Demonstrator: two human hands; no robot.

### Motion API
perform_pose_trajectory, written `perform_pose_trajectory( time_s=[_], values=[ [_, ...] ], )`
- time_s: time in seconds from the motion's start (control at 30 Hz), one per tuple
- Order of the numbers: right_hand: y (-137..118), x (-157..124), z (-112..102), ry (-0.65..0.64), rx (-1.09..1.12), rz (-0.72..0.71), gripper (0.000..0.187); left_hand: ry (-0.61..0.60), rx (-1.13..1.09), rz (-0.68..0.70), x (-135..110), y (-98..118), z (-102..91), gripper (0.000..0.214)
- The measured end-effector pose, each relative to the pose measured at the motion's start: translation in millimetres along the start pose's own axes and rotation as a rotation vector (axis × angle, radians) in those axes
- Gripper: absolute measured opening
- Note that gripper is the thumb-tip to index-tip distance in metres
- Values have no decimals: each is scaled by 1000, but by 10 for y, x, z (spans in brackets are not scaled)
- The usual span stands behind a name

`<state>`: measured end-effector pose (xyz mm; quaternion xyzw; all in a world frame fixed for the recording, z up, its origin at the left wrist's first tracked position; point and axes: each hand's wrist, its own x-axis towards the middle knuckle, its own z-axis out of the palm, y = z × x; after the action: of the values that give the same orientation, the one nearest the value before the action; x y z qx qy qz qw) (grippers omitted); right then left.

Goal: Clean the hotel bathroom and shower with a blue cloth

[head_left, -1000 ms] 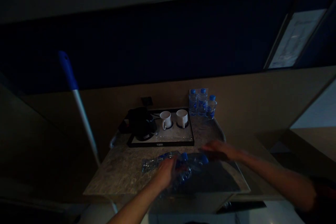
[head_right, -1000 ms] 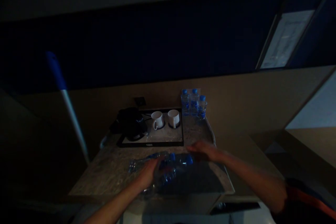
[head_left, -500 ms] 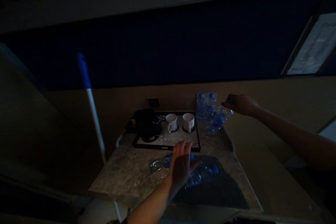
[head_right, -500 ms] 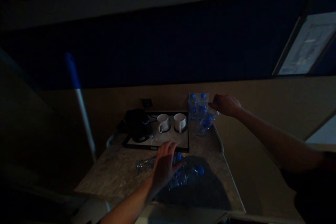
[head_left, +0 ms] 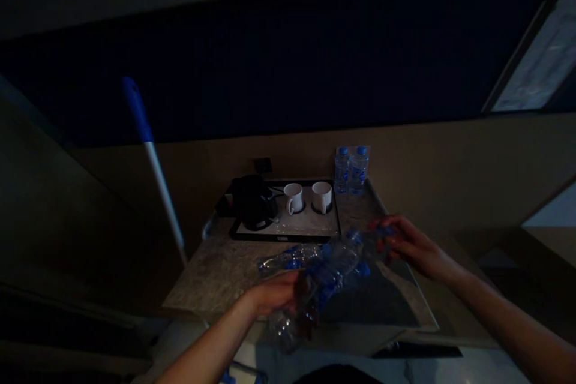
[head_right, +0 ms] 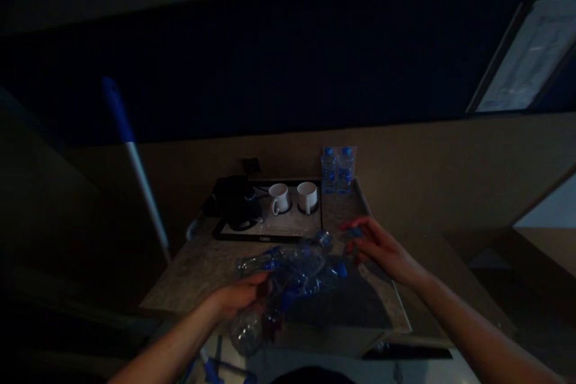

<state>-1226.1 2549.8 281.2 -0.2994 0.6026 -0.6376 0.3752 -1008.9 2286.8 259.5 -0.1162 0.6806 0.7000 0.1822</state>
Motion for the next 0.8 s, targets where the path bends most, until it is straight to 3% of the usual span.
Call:
perform_pose_trajectory(
  time_s=[0.07, 0.17, 0.23, 0.3, 0.47, 0.57, 0.67, 0.8],
  values=[
    [257, -145, 258, -8, 221, 102, 52, 17, -4, 69, -56, -22, 94, 77],
    [502, -248, 746, -89, 290, 110, 67, 50, 288, 183, -152, 50, 253, 66],
    [522, -242, 1007, -55, 231, 87, 69, 105, 395, 207, -232, 58, 348, 70],
    [464, -205, 1165, -5, 215, 102, 68, 203, 356, 230, -301, -10, 443, 76],
    [306, -111, 1303, 9, 211, 127, 58, 582, 264, 148, -327, -275, 611, 54],
    [312, -33, 1430, 21, 125, 108, 43, 647, 274, 137, -273, -317, 576, 41],
    [408, 85, 1547, 2, 122, 43, 43, 704, 214, 132, -210, -348, 476, 43],
    [606, 195, 1404, -92, -117, -48, 50, 790, 231, 60, -232, -485, 334, 48]
  ],
)
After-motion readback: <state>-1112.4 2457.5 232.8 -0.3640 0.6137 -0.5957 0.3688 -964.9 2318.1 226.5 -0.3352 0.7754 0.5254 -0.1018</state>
